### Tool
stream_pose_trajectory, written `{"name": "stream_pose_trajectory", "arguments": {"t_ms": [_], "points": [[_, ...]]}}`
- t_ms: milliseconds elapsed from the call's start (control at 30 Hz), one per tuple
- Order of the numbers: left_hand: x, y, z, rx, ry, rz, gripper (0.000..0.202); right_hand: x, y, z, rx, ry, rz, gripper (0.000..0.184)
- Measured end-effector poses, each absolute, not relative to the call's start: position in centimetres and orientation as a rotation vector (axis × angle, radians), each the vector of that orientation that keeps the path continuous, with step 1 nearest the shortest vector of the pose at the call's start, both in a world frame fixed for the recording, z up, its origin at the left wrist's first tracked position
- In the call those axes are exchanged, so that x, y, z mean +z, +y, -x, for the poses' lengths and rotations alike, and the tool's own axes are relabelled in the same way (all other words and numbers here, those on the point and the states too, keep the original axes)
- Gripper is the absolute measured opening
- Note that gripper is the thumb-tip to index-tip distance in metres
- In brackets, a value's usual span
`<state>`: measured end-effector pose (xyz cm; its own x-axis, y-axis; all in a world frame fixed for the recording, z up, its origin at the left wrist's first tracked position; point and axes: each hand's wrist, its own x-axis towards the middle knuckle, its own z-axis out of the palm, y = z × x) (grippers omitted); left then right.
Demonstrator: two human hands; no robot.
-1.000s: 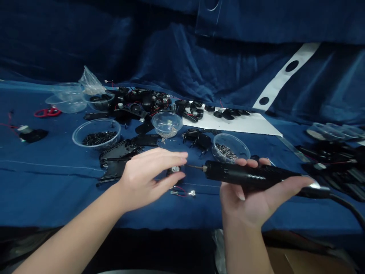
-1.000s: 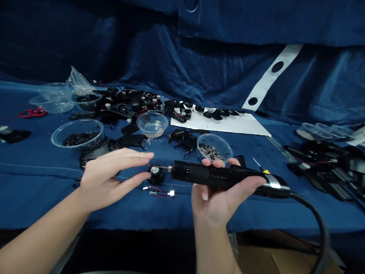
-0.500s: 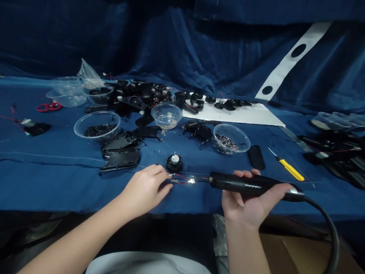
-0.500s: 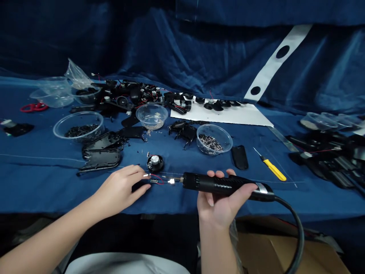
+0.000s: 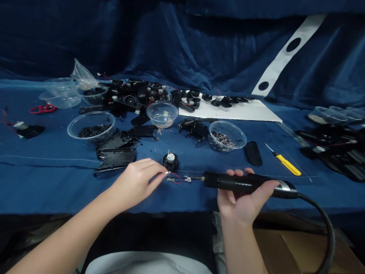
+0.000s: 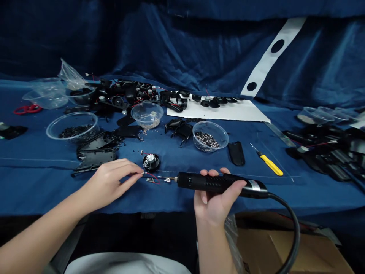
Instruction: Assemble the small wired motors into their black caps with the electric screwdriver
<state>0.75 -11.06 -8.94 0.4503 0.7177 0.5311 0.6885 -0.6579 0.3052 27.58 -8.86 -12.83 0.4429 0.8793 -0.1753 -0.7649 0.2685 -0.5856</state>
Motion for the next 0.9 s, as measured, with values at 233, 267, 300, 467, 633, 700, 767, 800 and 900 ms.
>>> {"name": "stream_pose_trajectory", "arguments": {"t_ms": [233,267,300,467,633,700,767,800,900], "points": [[-8.5,-7.2,0.9,0.777,1.089,-2.613,0.015,-11.2,-8.4,-26.3,1.052,-0.319,0.679,0.067],[-8.6,-6.8,1.0,0.777,1.083,-2.595,0.015,-11.0,-8.3,-26.0,1.044,-0.340,0.688,0.068],[-8.8,-6.6,1.1,0.779,1.084,-2.575,0.015,-10.8,-8.2,-25.7,1.030,-0.362,0.696,0.068],[-9.5,-6.5,0.4,0.830,1.132,-2.486,0.013,-9.9,-7.3,-25.2,0.929,-0.469,0.721,0.063],[-9.0,-6.5,-0.8,0.807,1.141,-2.424,0.012,-9.5,-6.8,-25.8,0.873,-0.503,0.733,0.064],[-8.8,-6.3,-0.9,0.835,1.141,-2.377,0.010,-9.5,-6.9,-26.1,0.871,-0.498,0.751,0.061],[-8.8,-6.2,-1.0,0.883,1.139,-2.337,0.009,-9.7,-7.1,-26.4,0.898,-0.503,0.765,0.059],[-8.8,-6.2,-1.1,0.910,1.137,-2.324,0.009,-9.8,-7.2,-26.5,0.911,-0.513,0.766,0.059],[-9.0,-6.8,-1.6,0.960,1.150,-2.341,0.009,-10.3,-7.6,-26.7,0.903,-0.552,0.752,0.058]]}}
